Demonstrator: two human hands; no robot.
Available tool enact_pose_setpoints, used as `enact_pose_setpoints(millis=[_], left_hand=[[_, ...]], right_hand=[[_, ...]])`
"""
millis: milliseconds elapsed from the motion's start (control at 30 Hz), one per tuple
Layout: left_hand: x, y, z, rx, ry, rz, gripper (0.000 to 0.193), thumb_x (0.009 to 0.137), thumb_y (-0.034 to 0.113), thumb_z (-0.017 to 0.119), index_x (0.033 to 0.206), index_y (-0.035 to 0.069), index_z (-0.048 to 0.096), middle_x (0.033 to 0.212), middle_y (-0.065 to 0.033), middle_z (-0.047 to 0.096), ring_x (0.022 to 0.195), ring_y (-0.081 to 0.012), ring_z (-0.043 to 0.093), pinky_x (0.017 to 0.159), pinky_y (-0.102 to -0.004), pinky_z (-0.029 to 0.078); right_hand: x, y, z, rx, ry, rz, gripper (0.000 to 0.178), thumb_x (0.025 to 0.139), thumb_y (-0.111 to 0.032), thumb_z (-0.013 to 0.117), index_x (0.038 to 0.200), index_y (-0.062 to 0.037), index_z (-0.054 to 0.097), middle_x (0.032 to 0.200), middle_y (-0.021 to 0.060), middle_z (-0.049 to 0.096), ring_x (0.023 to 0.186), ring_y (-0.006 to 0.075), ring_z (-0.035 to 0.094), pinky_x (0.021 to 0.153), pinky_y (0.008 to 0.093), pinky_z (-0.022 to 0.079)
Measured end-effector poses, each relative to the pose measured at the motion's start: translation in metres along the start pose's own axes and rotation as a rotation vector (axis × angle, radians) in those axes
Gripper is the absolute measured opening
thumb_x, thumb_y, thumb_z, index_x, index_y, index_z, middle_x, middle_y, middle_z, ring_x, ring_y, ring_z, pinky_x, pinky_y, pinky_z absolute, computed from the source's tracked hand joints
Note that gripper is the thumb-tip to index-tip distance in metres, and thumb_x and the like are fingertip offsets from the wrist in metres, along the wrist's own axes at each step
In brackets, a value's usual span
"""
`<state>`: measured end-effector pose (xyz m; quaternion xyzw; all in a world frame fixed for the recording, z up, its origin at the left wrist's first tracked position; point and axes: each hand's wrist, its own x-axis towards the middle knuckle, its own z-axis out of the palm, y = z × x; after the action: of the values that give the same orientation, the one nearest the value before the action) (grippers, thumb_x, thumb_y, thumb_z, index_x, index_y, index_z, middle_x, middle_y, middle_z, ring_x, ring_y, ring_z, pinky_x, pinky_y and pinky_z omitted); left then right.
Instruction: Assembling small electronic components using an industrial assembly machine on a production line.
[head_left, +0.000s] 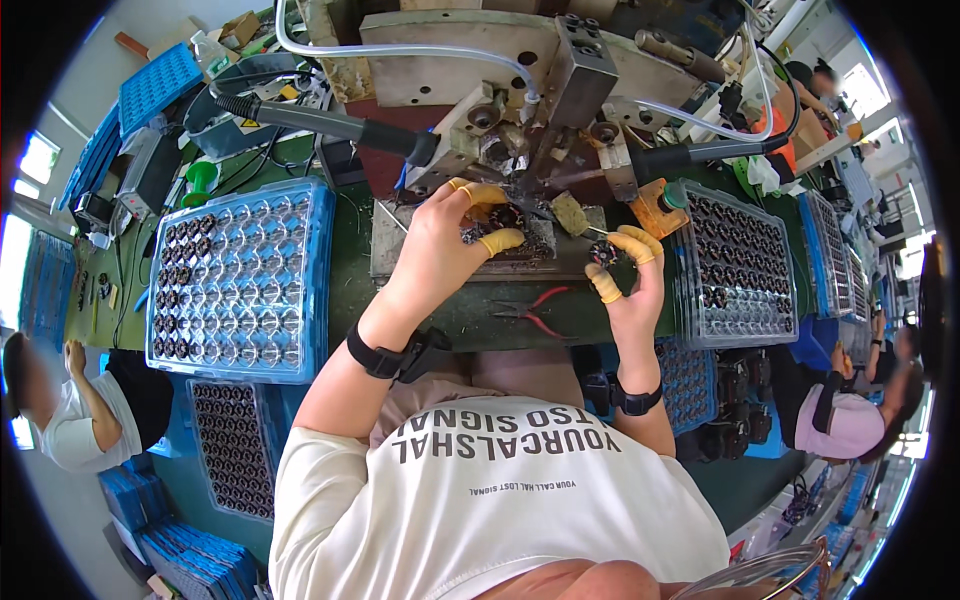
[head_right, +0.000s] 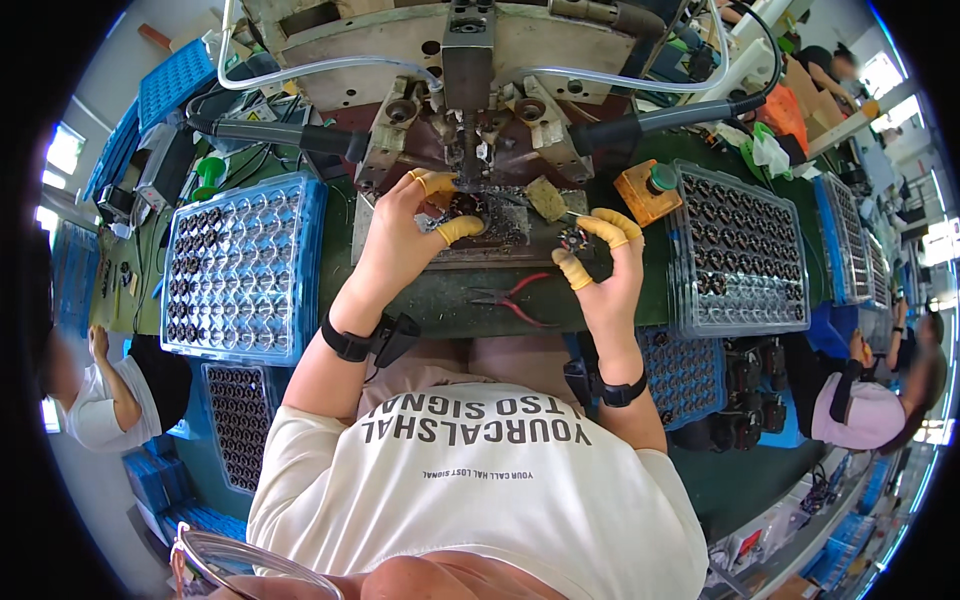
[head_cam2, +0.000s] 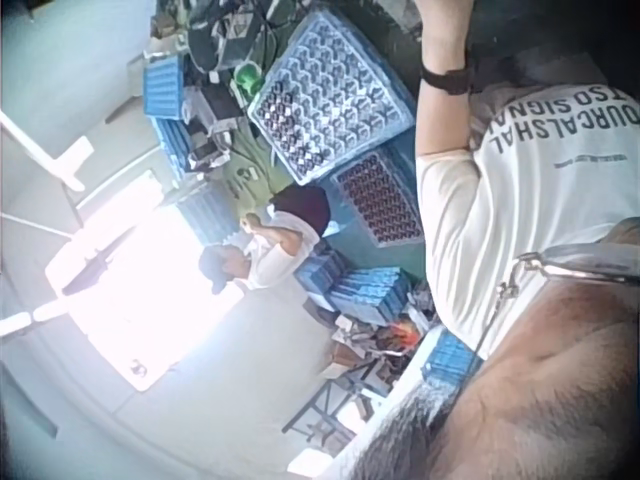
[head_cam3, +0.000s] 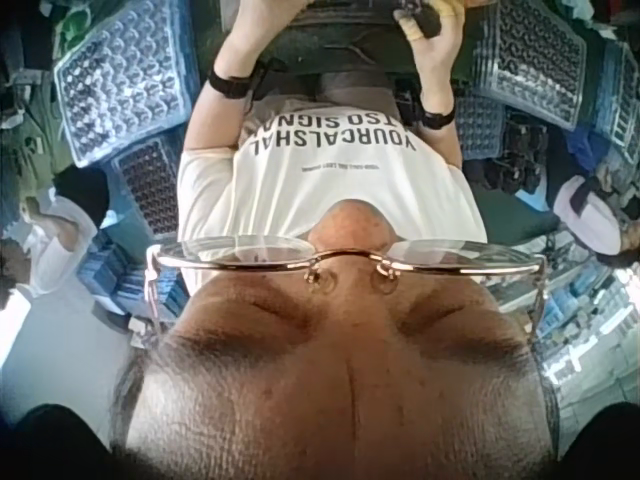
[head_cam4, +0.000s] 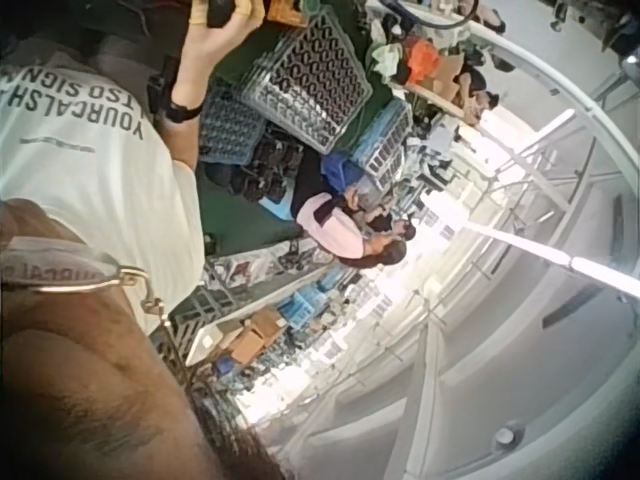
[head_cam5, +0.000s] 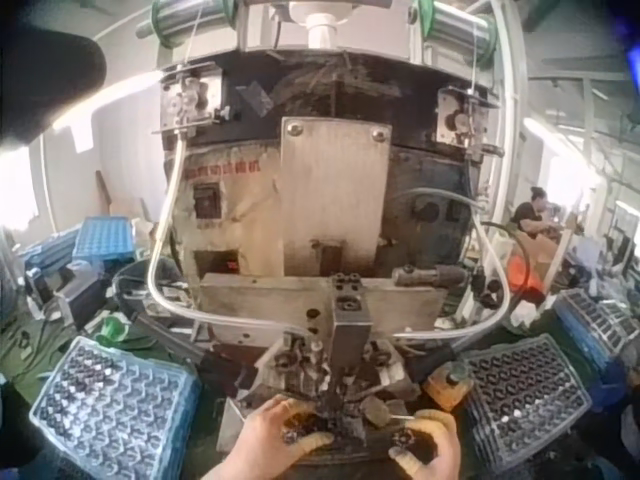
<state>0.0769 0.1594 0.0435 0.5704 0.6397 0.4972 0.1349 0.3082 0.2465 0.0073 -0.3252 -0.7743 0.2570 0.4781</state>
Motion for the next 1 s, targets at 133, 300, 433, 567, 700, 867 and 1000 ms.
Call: enact_pose_setpoints(millis=[133,300,433,567,700,867,1000], left_hand=[[0.001,0.005,0.002,-0.015,0.039,0.078,0.046,0.069,0.018,0.084,0.107,0.0,0.065,0.096,-0.0102,0.064,0.081,-0.0227,0.063,0.073,-0.0312,0.051],[0.002,0.006,0.004,0.019,0.02,0.006,0.044,0.07,0.018,0.083,0.106,0.001,0.066,0.095,-0.0114,0.063,0.081,-0.0251,0.062,0.072,-0.033,0.051],[0.005,0.004,0.001,0.001,-0.072,-0.04,0.043,0.07,0.019,0.083,0.103,-0.001,0.064,0.098,-0.0126,0.061,0.083,-0.0276,0.061,0.073,-0.0341,0.05],[-0.005,0.004,0.012,0.123,0.04,0.062,0.043,0.071,0.017,0.081,0.105,-0.001,0.061,0.1,-0.0133,0.06,0.087,-0.0316,0.062,0.076,-0.0371,0.051],[-0.005,-0.007,0.016,0.102,0.051,0.134,0.052,0.072,0.02,0.083,0.11,-0.003,0.056,0.098,-0.0147,0.059,0.08,-0.0278,0.061,0.072,-0.0351,0.051],[-0.01,-0.007,0.02,0.092,0.14,0.235,0.051,0.071,0.015,0.082,0.111,0.0,0.055,0.105,-0.0156,0.059,0.091,-0.0318,0.061,0.076,-0.037,0.051],[-0.021,0.004,0.008,0.055,0.174,0.178,0.063,0.069,0.015,0.082,0.122,-0.001,0.051,0.11,-0.0168,0.059,0.102,-0.0333,0.059,0.087,-0.038,0.051]], right_hand=[[-0.003,0.011,-0.004,0.015,0.005,0.041,0.042,0.07,-0.013,0.084,0.106,-0.0059,0.064,0.115,0.0096,0.055,0.107,0.0248,0.053,0.093,0.0339,0.044],[-0.003,0.014,-0.003,0.035,0.005,0.048,0.043,0.069,-0.014,0.084,0.106,-0.0057,0.064,0.116,0.0096,0.056,0.107,0.0249,0.053,0.094,0.0341,0.044],[-0.006,0.018,-0.007,0.012,0.01,0.049,0.042,0.07,-0.015,0.083,0.106,-0.0059,0.064,0.116,0.0096,0.056,0.109,0.0251,0.053,0.095,0.0347,0.043],[-0.008,0.017,-0.011,-0.042,0.02,0.052,0.041,0.071,-0.017,0.083,0.106,-0.0063,0.064,0.117,0.0097,0.057,0.11,0.0255,0.052,0.096,0.0354,0.042],[-0.003,0.013,-0.012,-0.116,0.005,0.018,0.041,0.072,-0.018,0.082,0.106,-0.0061,0.063,0.119,0.0109,0.057,0.111,0.0278,0.052,0.097,0.0377,0.041],[0.026,0.033,-0.021,-0.499,0.107,-0.187,0.037,0.079,-0.016,0.076,0.109,-0.0044,0.058,0.125,0.018,0.055,0.12,0.0398,0.047,0.1,0.0462,0.037],[0.042,0.058,-0.03,-0.644,0.105,-0.205,0.037,0.085,-0.02,0.071,0.112,-0.0005,0.055,0.127,0.0238,0.053,0.123,0.0446,0.045,0.1,0.048,0.038]])
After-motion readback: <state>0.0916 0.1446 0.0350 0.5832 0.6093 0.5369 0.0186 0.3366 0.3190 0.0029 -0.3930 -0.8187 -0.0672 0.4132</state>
